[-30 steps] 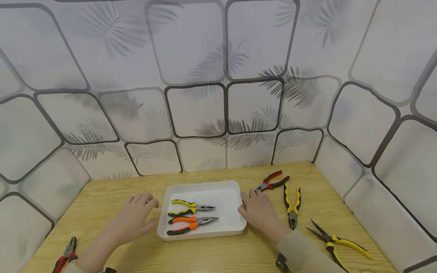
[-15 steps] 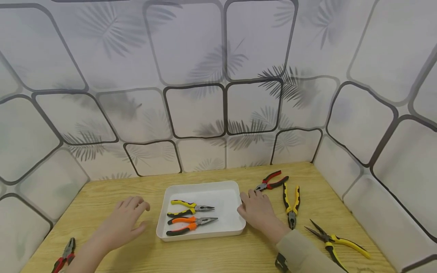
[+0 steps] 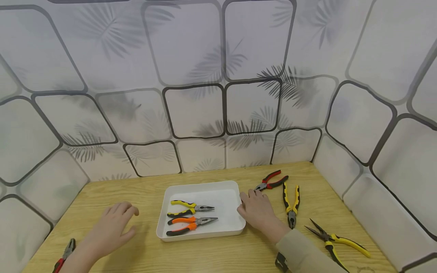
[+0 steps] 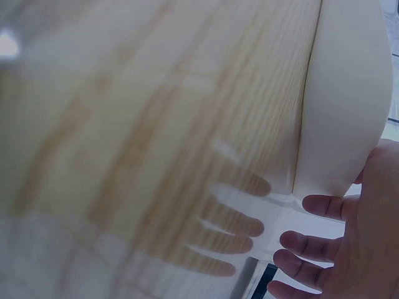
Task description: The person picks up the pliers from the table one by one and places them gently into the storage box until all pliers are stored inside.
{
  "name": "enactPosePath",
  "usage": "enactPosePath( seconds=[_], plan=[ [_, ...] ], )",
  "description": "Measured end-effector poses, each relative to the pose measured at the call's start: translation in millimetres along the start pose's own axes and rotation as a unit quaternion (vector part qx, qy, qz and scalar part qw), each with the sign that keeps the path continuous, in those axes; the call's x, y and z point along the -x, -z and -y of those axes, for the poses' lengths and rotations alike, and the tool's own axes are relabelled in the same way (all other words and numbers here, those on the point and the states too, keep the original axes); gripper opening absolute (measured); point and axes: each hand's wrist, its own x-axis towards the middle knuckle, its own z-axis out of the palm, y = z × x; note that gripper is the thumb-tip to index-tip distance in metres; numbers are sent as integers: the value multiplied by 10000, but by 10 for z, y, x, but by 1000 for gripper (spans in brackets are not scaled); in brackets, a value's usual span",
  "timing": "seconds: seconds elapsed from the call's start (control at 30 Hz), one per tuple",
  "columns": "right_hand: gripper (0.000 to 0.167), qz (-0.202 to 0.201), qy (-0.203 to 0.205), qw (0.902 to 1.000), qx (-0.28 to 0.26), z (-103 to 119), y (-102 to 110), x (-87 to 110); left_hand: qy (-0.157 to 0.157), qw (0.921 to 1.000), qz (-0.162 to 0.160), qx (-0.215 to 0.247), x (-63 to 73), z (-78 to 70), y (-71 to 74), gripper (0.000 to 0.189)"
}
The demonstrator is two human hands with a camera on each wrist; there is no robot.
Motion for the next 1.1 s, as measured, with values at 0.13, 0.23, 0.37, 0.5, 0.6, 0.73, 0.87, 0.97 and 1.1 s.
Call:
enactPosePath(
  seconds=[0.13,0.23,0.37,0.5,0.6,0.73,0.87,0.97,1.1],
  plan=[
    [15,34,-5,10000,-7,-4,6,1,144,9999,29,12,56,56,-17,24],
    [14,42,-13,10000,-29,-1,12,0,207,9998,33,34,89,100,-20,25],
    [12,7,-3,10000,-81,13,36,6,275,9996,65,94,125,141,-6,24],
    [10,-21,11,9999,-107,25,54,18,372,9992,116,80,159,178,6,23],
    [10,-3,15,9999,-101,29,55,24,416,9990,137,51,198,204,8,22],
    [11,-3,27,9999,-105,28,52,21,483,9987,174,-5,245,243,5,23],
    [11,-24,18,9999,-108,16,33,10,599,9979,216,-106,278,283,5,24],
    [11,-41,15,9999,-112,6,11,2,644,9976,181,-178,304,309,1,24],
    [11,-98,51,9999,-132,6,7,4,637,9977,100,-210,331,329,-15,23]
  ],
)
